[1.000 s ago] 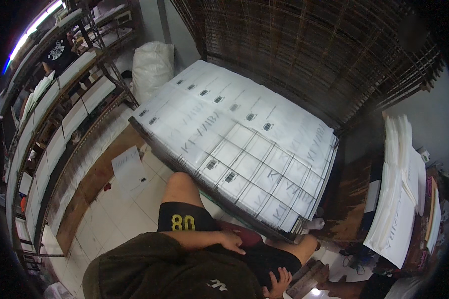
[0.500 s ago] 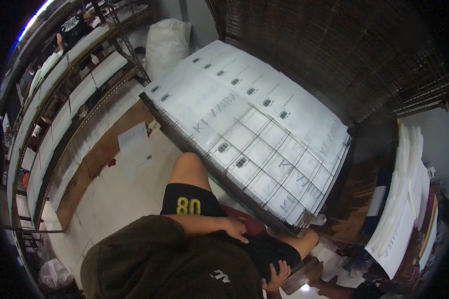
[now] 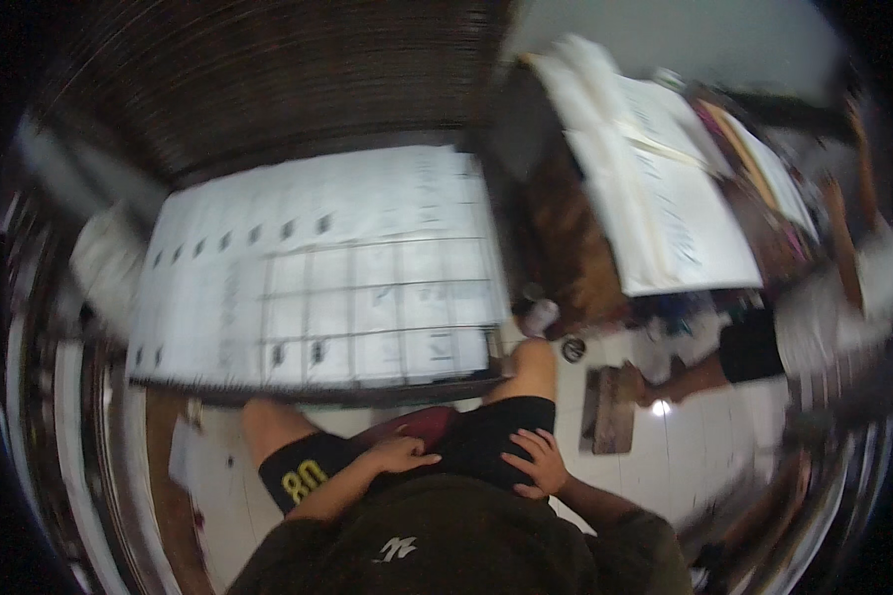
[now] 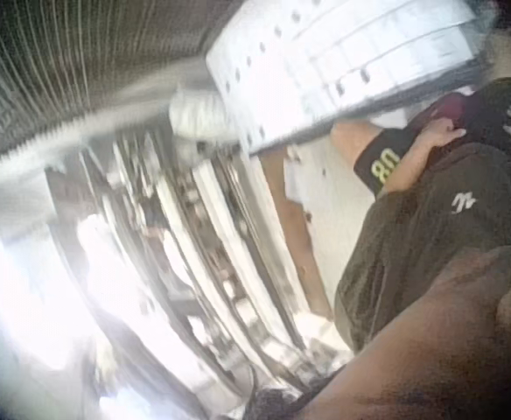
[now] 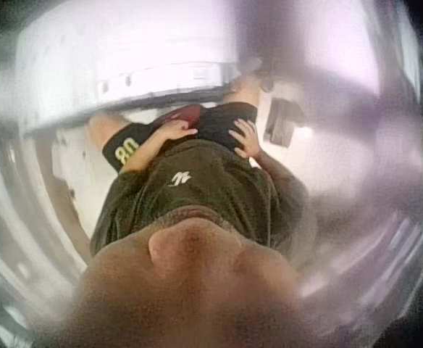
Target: The person sits on the floor and repeatedly picks up white papers from a nearby table, placing them onto a large stack on a wire rack. The person handles the papers one by one, aligning them before adding them to the pile.
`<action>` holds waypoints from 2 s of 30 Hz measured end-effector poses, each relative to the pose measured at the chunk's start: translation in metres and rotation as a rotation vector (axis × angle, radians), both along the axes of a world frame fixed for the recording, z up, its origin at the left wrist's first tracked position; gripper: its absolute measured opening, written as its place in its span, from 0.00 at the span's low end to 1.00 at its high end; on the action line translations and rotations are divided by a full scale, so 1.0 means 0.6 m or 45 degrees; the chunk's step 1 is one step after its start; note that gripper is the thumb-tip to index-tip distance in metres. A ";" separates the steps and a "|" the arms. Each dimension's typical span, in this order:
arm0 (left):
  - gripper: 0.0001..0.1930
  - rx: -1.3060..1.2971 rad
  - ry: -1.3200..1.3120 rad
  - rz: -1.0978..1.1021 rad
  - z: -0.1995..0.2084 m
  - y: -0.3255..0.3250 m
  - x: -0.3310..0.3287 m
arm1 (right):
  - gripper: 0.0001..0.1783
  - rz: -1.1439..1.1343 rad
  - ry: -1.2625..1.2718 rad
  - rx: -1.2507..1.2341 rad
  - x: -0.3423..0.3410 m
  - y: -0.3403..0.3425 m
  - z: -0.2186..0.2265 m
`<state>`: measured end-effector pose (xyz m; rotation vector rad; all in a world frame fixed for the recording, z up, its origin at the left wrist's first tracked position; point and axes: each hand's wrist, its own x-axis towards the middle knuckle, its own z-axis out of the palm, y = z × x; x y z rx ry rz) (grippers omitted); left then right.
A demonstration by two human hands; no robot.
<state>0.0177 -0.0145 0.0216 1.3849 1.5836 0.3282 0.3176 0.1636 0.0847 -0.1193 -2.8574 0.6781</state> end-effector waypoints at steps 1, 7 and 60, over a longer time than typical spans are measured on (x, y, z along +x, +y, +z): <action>0.36 -0.044 -0.001 -0.026 0.000 0.003 0.001 | 0.35 -0.005 -0.023 -0.003 -0.002 0.002 0.008; 0.34 -0.139 0.031 0.033 0.002 0.006 0.005 | 0.33 -0.024 -0.030 -0.001 0.012 0.001 0.006; 0.34 -0.158 -0.011 0.024 -0.018 0.003 -0.005 | 0.34 -0.009 -0.046 -0.049 0.009 -0.001 0.012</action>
